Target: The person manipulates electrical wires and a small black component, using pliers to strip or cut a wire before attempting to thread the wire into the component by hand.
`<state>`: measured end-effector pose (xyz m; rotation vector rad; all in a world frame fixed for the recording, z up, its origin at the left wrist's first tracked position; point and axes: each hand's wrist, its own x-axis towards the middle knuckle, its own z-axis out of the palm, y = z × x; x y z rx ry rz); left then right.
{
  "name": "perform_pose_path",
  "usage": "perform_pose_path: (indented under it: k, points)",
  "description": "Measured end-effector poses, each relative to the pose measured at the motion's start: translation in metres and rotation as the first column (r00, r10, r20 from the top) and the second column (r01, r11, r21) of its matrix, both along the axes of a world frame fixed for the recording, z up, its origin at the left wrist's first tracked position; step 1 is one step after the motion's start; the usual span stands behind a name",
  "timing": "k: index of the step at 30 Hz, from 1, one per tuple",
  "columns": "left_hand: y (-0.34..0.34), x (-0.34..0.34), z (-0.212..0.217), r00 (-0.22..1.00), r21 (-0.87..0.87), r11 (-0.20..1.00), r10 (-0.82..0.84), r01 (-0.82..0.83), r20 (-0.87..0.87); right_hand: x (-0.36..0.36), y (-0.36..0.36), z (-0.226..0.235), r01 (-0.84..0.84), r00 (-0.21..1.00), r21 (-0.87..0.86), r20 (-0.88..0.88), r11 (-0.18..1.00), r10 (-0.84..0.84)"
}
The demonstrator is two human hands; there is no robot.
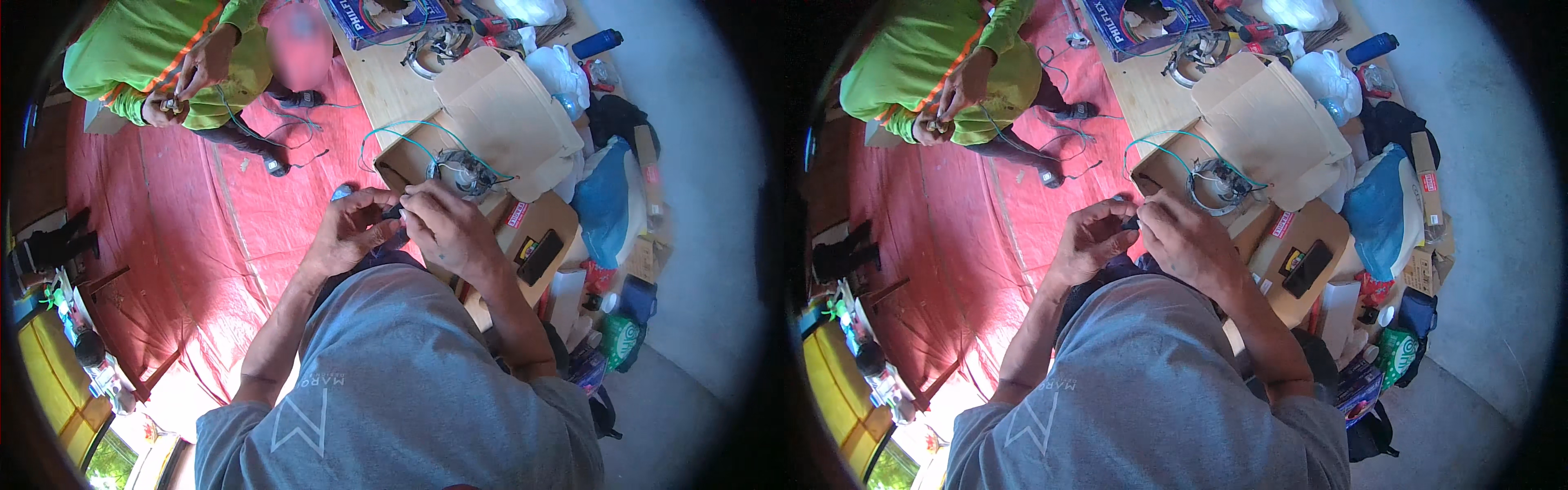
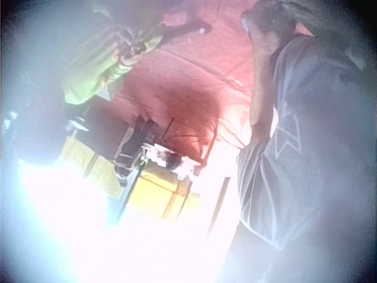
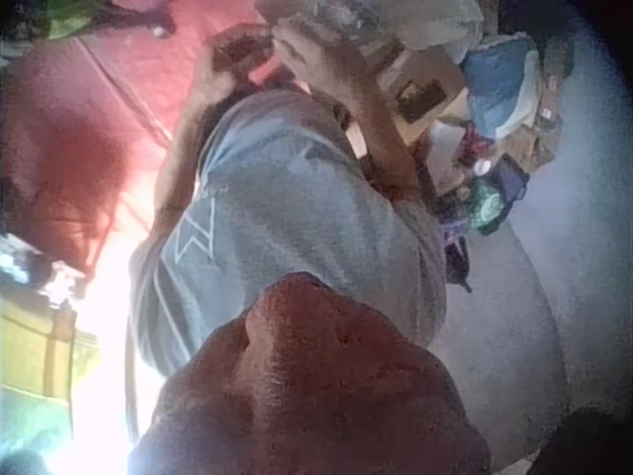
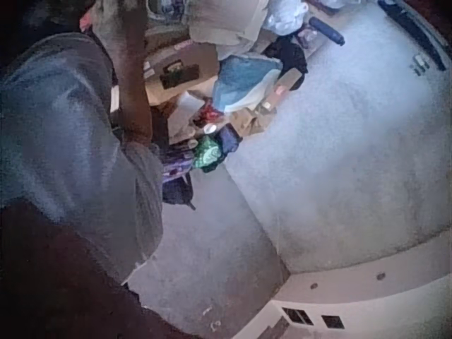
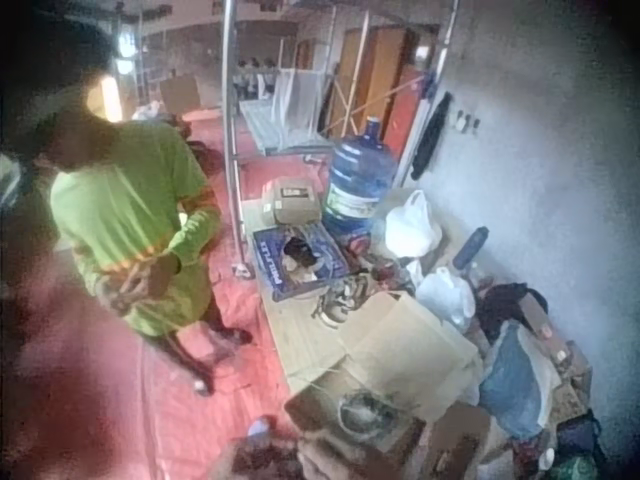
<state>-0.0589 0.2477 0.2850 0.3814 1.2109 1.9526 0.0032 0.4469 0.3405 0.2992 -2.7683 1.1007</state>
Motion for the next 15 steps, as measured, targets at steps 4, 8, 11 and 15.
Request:
perform_pose_path:
  k: [4, 8, 11, 15]
  points:
    - [0.0, -0.001, -0.002, 1.0, -0.086, 0.996, 0.009, -0.011, -0.025, 0.001, 0.0, -0.011, -0.028, 0.999, 0.09, 0.038, 0.996, 0.025]
    - [0.0, -0.002, -0.009, 1.0, -0.071, 0.997, -0.004, 0.003, -0.01, 0.002, -0.003, -0.017, -0.009, 1.0, 0.075, 0.012, 0.997, 0.008]
    - [0.002, -0.001, -0.01, 1.0, -0.061, 0.998, 0.003, -0.004, -0.02, 0.004, -0.005, -0.024, -0.01, 1.0, 0.084, 0.003, 0.996, 0.01]
    - [0.002, 0.001, -0.009, 1.0, -0.067, 0.998, -0.007, 0.008, 0.004, 0.01, -0.003, -0.038, 0.056, 0.998, 0.134, -0.01, 0.989, -0.055]
